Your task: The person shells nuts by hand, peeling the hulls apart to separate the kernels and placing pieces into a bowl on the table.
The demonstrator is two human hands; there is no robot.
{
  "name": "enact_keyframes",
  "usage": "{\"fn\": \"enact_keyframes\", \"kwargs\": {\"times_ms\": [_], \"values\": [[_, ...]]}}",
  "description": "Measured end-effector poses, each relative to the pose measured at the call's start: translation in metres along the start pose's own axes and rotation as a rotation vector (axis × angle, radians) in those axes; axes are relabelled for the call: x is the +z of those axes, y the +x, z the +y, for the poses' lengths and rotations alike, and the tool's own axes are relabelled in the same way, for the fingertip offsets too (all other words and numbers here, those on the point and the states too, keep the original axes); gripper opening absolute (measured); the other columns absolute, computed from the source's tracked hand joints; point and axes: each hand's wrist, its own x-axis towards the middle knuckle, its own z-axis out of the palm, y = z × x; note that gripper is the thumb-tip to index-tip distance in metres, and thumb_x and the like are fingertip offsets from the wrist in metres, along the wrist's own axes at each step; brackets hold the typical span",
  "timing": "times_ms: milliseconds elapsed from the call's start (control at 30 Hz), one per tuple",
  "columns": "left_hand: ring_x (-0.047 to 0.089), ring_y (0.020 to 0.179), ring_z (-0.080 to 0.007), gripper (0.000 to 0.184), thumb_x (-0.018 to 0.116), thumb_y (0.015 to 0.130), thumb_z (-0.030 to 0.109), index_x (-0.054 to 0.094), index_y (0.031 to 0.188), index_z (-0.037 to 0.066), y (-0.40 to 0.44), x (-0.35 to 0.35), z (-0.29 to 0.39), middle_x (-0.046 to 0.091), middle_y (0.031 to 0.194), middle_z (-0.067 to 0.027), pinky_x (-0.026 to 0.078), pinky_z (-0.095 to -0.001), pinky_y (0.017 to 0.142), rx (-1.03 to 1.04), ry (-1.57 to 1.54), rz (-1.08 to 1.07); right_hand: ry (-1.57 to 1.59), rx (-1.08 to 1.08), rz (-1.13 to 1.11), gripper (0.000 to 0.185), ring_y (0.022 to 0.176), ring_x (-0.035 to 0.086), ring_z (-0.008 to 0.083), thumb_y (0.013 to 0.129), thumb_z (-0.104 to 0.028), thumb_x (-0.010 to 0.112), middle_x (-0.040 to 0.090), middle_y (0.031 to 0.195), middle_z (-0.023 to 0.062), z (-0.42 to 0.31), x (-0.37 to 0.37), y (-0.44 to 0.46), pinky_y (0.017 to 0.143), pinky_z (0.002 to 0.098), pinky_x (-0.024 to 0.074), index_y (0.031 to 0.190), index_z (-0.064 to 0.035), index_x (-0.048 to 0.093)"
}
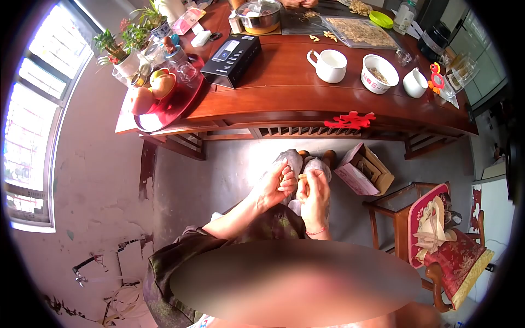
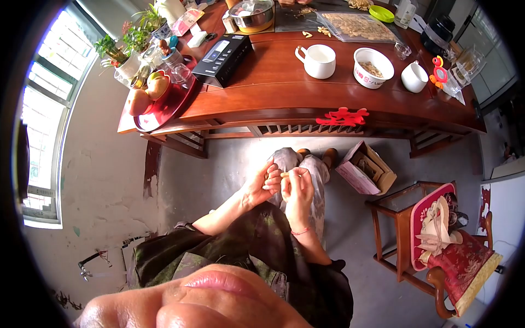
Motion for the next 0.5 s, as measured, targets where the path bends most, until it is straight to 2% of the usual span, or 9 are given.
{"fn": "enact_keyframes", "kwargs": {"times_ms": [33,100,333,500], "values": [[0.03,0.048,-0.0075,0.033,0.045,0.098,0.033,0.045,0.074,0.01,-0.001,0.002,0.0,0.04,0.062,0.0012,0.027,-0.0192,0.045,0.0,0.001,0.0,0.115,0.13,-0.003,0.012,0.041,0.035,0.0046,0.095,-0.017,0.046,0.054,0.067,0.0036,-0.005,-0.004,0.003,0.038,0.0183,0.0249,0.091,-0.0072,0.05],[0.031,0.048,-0.0062,0.03,0.045,0.098,0.031,0.048,0.076,0.01,-0.005,0.003,0.001,0.04,0.063,0.002,0.027,-0.0192,0.045,0.014,0.078,-0.073,0.166,0.133,-0.031,0.012,0.037,0.033,0.0063,0.096,-0.018,0.044,0.057,0.068,0.0068,0.0,-0.013,0.008,0.036,0.0194,0.0246,0.093,-0.0084,0.051],[0.029,0.047,-0.0036,0.026,0.043,0.099,0.029,0.049,0.083,0.01,-0.019,0.029,0.003,0.037,0.065,0.0043,0.026,-0.0167,0.043,0.086,0.268,-0.007,0.282,0.139,-0.073,0.013,0.04,0.036,0.0063,0.096,-0.016,0.043,0.063,0.078,0.0114,0.004,-0.02,0.008,0.037,0.0186,0.0264,0.095,-0.0075,0.053],[0.026,0.046,-0.0045,0.039,0.042,0.098,0.037,0.042,0.068,0.012,-0.018,0.017,0.01,0.034,0.058,0.0043,0.021,-0.0187,0.039,0.087,0.317,-0.112,0.248,0.126,-0.062,0.012,0.041,0.037,0.0063,0.097,-0.013,0.044,0.063,0.079,0.0117,0.002,-0.017,0.007,0.036,0.0183,0.0266,0.093,-0.0066,0.052]]}}
